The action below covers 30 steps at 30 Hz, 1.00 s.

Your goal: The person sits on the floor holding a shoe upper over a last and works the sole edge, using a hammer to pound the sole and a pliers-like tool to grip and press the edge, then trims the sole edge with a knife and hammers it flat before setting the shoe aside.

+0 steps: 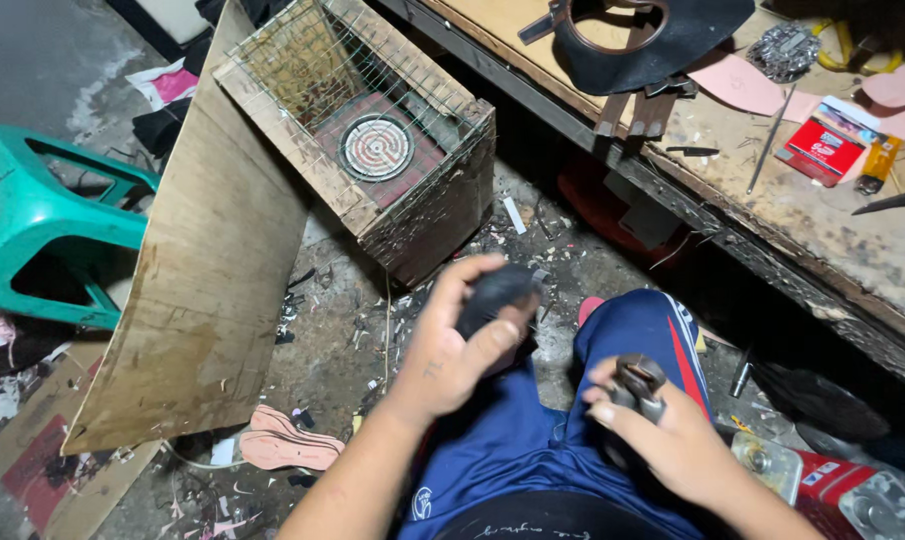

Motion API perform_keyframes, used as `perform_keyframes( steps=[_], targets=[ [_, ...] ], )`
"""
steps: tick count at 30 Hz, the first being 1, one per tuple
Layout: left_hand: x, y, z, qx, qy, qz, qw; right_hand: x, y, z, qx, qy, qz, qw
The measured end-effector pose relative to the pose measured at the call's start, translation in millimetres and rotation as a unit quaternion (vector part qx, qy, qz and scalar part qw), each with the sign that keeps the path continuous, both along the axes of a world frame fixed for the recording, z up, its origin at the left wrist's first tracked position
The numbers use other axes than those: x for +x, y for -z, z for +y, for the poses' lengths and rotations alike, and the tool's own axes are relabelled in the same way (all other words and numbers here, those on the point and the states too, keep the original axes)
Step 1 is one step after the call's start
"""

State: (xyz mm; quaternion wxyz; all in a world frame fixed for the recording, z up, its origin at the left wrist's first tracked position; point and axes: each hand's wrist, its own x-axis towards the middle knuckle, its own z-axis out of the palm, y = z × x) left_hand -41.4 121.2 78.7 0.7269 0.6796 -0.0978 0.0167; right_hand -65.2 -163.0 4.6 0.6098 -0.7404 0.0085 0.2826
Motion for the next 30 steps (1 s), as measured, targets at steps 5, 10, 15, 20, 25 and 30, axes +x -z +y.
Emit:
perform_keyframes(
  steps=[5,10,15,20,25,30],
  targets=[
    [-5.1,-4.9,-15.7,0.216,-0.026,-0.136,0.967,-1.9,-8.3,51.2,0.203,0.135,-0.003,0.97],
    [-7.2,-2.1,-24.7,0.319,-0.035,-0.117,0.94,-10.5,10.3,41.2,0.067,0.2,-0.019,0.977],
    [-0.2,28.6,-24.2,0.252,0.006,-0.091,0.963,-0.1,28.2,27.1,0.119,0.233,-0.058,0.963],
    [8.7,63.5,3.3,0.085,0.138,0.1,0.982,36.0,21.9,17.2,0.299,0.192,-0.002,0.935],
    [0.3,90.0,-2.0,0.022,0.158,0.145,0.976,75.2,28.4,21.5,0.307,0.126,0.041,0.942],
    [-6.1,103.5,1.0,-0.011,0.02,0.168,0.986,96.4,34.0,19.6,0.128,0.139,0.019,0.982]
  ],
)
